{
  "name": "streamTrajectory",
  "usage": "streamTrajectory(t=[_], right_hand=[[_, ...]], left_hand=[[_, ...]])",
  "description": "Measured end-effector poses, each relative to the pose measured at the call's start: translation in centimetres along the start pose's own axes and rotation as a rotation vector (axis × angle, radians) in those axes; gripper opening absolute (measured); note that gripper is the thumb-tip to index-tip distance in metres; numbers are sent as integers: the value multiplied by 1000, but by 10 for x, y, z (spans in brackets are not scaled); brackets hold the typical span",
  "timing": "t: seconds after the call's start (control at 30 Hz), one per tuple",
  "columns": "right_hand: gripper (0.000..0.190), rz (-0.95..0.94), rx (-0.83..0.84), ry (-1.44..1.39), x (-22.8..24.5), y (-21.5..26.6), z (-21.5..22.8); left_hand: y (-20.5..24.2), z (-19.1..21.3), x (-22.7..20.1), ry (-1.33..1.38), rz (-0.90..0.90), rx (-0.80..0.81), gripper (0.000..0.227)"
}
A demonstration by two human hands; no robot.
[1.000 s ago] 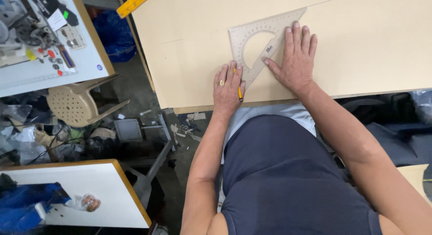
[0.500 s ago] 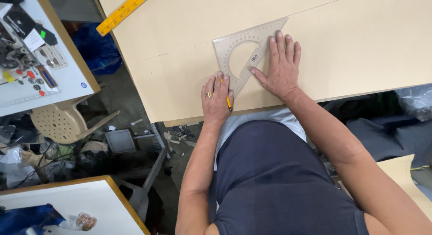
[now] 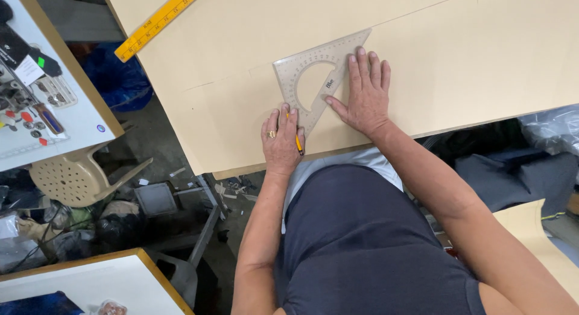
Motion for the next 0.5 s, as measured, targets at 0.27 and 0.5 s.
streamTrajectory(t=[0.27,0.5], right_hand=[[104,-76,136,-104,4,-5,6],[100,28,17,-61,3,-2,5]], left_hand=[[-4,6,1,63,10,-49,43],[2,-1,1,16,24,-67,42]])
Point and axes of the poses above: each hand's wrist, its own y-axis away from the middle knuckle, its own z-axis out of the back of the hand, x = y × z, the point moved 2 cm from there along -y, towards the middle knuckle, and after that the axes turned 12 degrees about -y, right-handed, at the moved point
